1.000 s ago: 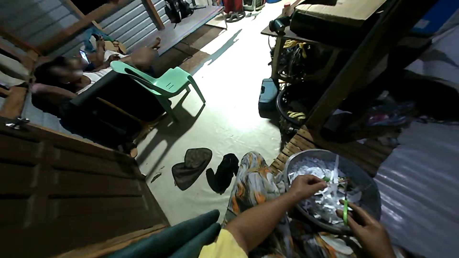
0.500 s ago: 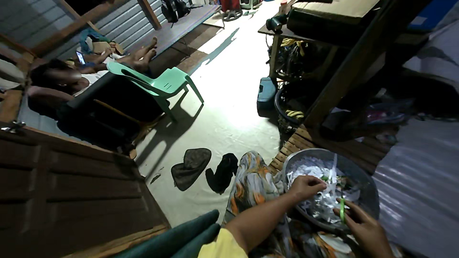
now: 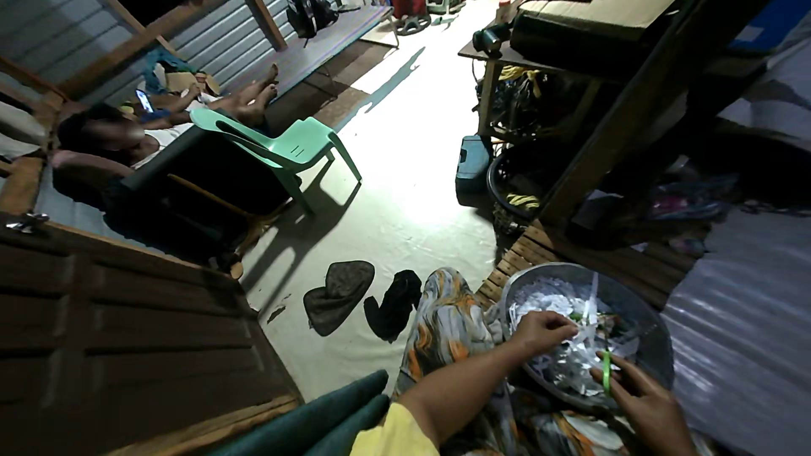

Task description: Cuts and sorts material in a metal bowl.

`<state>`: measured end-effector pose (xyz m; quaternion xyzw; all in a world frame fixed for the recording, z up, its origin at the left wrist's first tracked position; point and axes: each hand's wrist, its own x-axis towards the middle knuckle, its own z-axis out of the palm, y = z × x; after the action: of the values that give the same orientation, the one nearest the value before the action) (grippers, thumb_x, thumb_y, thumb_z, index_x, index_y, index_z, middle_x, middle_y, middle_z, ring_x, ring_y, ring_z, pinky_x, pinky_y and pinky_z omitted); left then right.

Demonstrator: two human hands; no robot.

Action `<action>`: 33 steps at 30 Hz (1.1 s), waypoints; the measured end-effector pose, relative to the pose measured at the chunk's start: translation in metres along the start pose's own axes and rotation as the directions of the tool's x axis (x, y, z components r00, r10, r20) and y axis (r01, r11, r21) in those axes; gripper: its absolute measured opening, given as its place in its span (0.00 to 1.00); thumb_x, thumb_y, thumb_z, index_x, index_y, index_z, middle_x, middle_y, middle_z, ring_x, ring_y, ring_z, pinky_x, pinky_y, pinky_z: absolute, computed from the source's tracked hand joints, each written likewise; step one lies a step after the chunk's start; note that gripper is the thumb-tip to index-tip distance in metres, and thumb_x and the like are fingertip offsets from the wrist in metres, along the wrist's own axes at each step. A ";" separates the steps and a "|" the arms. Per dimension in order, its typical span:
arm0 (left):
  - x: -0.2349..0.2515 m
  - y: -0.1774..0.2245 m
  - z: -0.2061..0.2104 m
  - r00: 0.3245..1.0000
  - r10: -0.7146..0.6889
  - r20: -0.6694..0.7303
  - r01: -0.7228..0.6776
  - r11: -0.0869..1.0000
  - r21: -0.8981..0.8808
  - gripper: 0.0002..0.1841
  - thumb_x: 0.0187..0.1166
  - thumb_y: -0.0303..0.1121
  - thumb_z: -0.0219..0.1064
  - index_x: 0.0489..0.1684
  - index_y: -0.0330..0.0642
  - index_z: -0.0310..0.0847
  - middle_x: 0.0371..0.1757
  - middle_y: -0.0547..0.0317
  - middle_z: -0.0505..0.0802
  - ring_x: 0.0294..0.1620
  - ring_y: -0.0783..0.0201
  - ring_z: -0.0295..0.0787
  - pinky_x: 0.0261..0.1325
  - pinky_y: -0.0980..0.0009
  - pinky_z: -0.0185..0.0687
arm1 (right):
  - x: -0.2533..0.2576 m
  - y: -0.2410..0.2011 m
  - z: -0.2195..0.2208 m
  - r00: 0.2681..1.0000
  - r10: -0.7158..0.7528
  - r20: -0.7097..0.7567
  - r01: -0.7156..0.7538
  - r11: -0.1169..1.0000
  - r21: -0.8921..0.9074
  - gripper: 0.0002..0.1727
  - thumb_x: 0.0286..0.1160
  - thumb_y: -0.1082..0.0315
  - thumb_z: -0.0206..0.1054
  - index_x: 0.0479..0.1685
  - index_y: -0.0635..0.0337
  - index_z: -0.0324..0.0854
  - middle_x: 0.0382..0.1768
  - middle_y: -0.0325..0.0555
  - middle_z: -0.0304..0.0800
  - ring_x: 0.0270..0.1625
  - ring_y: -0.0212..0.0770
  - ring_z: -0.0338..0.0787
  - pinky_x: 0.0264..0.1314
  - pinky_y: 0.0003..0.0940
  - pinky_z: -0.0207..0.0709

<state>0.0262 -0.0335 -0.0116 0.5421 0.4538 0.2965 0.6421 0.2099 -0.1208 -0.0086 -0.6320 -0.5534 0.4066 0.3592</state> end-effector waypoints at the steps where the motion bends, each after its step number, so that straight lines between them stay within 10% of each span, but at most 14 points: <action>1: 0.000 0.000 0.000 1.000 -0.003 0.001 0.003 1.000 0.001 0.14 0.86 0.27 0.62 0.57 0.20 0.82 0.51 0.35 0.91 0.50 0.57 0.89 0.63 0.62 0.81 | 0.000 0.000 0.000 1.000 0.003 0.003 -0.003 1.000 -0.005 0.24 0.71 0.72 0.71 0.64 0.80 0.79 0.37 0.56 0.90 0.33 0.24 0.83 0.42 0.20 0.79; 27: 0.007 -0.006 0.006 0.999 0.025 0.024 -0.026 0.998 0.061 0.15 0.87 0.29 0.61 0.58 0.21 0.84 0.51 0.35 0.92 0.52 0.53 0.90 0.65 0.56 0.81 | 0.002 0.000 -0.009 1.000 0.019 0.025 -0.020 0.999 0.029 0.24 0.72 0.75 0.71 0.65 0.81 0.76 0.40 0.55 0.89 0.35 0.20 0.83 0.44 0.16 0.79; 33: 0.001 0.001 0.005 1.000 -0.016 0.021 0.015 0.998 0.068 0.16 0.87 0.30 0.61 0.59 0.23 0.83 0.52 0.37 0.91 0.51 0.57 0.89 0.63 0.60 0.82 | 0.001 0.001 -0.002 0.999 0.033 -0.035 -0.033 0.999 0.005 0.23 0.71 0.73 0.72 0.64 0.76 0.81 0.40 0.58 0.91 0.34 0.35 0.86 0.43 0.33 0.84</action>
<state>0.0313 -0.0344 -0.0114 0.5634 0.4608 0.2700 0.6304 0.2125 -0.1197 -0.0083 -0.6473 -0.5356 0.4026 0.3634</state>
